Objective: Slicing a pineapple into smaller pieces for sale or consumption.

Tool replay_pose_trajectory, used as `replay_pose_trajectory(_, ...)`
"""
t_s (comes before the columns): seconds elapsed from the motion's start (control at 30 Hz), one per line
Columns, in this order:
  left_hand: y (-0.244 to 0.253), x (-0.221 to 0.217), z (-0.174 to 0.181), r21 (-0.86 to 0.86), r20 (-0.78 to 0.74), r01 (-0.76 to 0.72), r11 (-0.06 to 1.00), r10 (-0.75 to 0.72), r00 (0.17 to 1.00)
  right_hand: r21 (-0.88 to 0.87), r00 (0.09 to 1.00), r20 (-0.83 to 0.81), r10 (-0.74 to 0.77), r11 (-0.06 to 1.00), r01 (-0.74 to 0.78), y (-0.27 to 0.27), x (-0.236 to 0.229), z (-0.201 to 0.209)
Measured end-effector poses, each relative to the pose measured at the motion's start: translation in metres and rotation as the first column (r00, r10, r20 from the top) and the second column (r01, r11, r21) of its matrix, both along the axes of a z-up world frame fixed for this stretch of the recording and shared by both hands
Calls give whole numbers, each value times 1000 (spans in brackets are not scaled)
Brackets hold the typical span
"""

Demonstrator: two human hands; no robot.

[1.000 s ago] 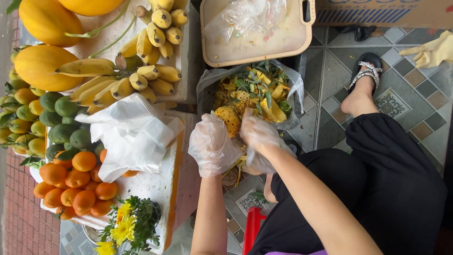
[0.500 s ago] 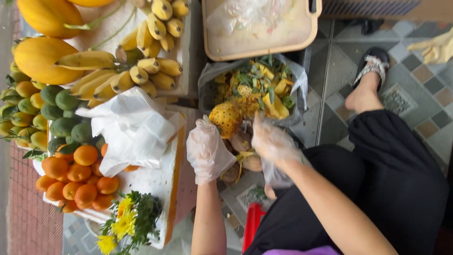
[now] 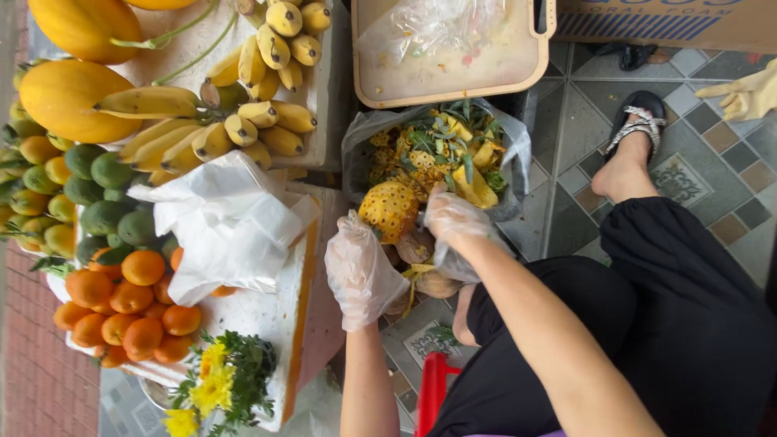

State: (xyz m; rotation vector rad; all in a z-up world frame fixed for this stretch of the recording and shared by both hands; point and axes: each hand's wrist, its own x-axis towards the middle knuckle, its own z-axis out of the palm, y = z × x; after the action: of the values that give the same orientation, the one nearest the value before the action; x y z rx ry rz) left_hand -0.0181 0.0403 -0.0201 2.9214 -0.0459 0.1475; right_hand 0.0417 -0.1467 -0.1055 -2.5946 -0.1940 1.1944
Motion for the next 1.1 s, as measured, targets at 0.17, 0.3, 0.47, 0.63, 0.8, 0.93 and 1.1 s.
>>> replay_pose_trajectory(0.17, 14, -12, -7, 2, -27, 10, 1000, -10, 1000, 142, 951, -148, -271, 946, 292, -14, -25, 81)
replay_pose_trajectory(0.3, 8, -1, 14, -93, 60, 87, 992, -82, 995, 63, 924, -274, -268, 953, 295, -22, -57, 129)
replay_pose_trajectory(0.47, 16, -4, 12, -55, 27, 57, 997, -55, 998, 95, 898, 412, 152, 973, -209, -15, -49, 51)
replay_pose_trajectory(0.63, 8, 8, 24, -2, 28, 66, 998, -66, 997, 205, 957, 269, -105, 978, 50, -13, -10, -98)
replay_pose_trajectory(0.8, 6, 0, 21, 37, -35, 86, 996, -85, 996, 210, 952, 255, -172, 971, 119, -13, -10, 21)
replay_pose_trajectory(0.93, -5, 16, 30, 22, 4, 70, 997, -70, 998, 83, 991, 127, -42, 996, 32, -20, -44, 120)
replay_pose_trajectory(1.1, -13, 33, 19, 100, -69, 17, 995, -10, 998, 55, 889, 443, 119, 986, -160, -6, -123, 115)
